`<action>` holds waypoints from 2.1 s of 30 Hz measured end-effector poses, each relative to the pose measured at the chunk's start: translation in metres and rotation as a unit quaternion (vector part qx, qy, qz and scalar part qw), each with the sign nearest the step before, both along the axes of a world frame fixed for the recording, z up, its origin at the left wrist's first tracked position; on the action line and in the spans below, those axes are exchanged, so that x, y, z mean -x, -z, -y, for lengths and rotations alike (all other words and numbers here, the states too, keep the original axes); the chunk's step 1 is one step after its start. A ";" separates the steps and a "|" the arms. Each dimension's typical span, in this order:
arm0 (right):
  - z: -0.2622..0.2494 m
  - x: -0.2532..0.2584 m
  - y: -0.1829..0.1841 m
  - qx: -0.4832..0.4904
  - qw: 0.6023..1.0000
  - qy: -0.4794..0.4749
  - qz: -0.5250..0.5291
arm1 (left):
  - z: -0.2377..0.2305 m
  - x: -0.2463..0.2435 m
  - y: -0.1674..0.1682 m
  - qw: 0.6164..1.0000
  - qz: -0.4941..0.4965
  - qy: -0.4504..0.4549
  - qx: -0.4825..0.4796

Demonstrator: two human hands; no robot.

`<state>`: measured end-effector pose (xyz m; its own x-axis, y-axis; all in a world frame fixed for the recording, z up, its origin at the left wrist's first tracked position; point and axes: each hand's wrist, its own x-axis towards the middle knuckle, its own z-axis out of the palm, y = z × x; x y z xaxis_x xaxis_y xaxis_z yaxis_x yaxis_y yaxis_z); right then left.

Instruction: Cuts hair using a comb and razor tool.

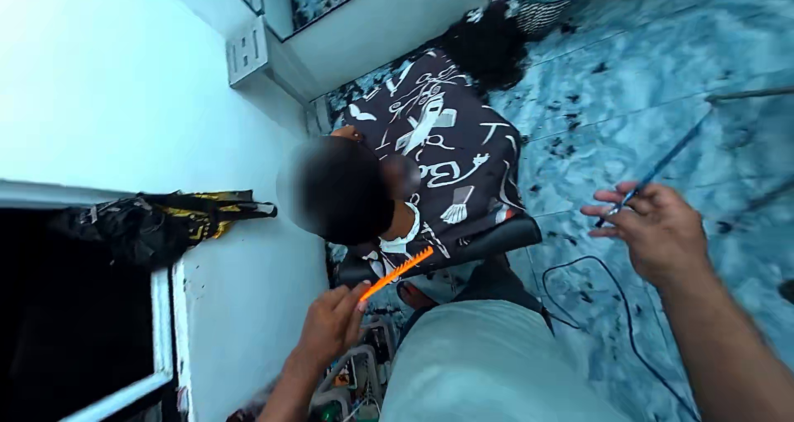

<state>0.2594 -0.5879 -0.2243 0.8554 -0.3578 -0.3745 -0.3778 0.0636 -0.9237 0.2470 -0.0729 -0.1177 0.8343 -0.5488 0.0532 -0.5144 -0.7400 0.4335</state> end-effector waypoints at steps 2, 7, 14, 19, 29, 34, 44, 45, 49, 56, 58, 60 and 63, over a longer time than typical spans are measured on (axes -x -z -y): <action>-0.023 0.060 -0.006 -0.018 0.995 0.100 -0.003 | 0.022 -0.003 -0.006 0.988 -0.044 -0.060 0.133; -0.094 0.167 -0.011 -0.038 0.963 0.262 -0.054 | 0.098 -0.033 -0.031 0.821 -0.266 -0.221 0.455; -0.127 0.224 -0.001 -0.041 0.948 0.313 -0.039 | 0.127 -0.035 0.043 0.897 -0.272 -0.228 0.262; -0.128 0.214 0.020 -0.073 0.948 0.310 -0.020 | 0.087 -0.008 0.034 0.980 -0.154 -0.014 0.125; -0.122 0.122 0.020 0.115 0.992 0.039 -0.027 | 0.008 -0.141 -0.062 0.981 -0.021 -0.184 0.058; -0.194 0.063 0.003 0.114 0.969 -0.217 0.017 | 0.022 -0.162 -0.058 0.986 -0.031 -0.162 -0.017; -0.303 -0.026 -0.007 -0.140 0.960 -0.234 0.061 | 0.021 -0.209 -0.058 0.991 -0.093 -0.100 -0.004; -0.303 -0.028 -0.007 -0.152 0.959 -0.232 0.056 | 0.021 -0.209 -0.058 0.991 -0.092 -0.096 -0.002; -0.305 -0.027 0.000 -0.158 0.961 -0.222 0.050 | 0.020 -0.207 -0.058 0.993 -0.084 -0.084 -0.009; -0.294 -0.018 -0.007 -0.165 0.961 -0.209 0.074 | 0.027 -0.167 -0.077 0.981 0.034 -0.179 -0.072; -0.278 -0.012 -0.012 -0.145 0.967 -0.190 0.084 | 0.035 -0.141 -0.085 0.968 0.060 -0.242 -0.033; -0.258 -0.016 -0.014 -0.101 0.977 -0.155 0.107 | 0.047 -0.115 -0.078 0.966 -0.029 -0.255 0.034; -0.224 -0.034 -0.018 -0.008 0.983 -0.104 0.152 | 0.053 -0.081 -0.038 0.970 -0.152 -0.186 0.020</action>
<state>0.2934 -0.3643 -0.2065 0.9828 -0.1589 -0.0940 -0.0905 0.0294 -0.9955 0.3283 -0.1258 -0.0797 0.9546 -0.2093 -0.2119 -0.0582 -0.8288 0.5565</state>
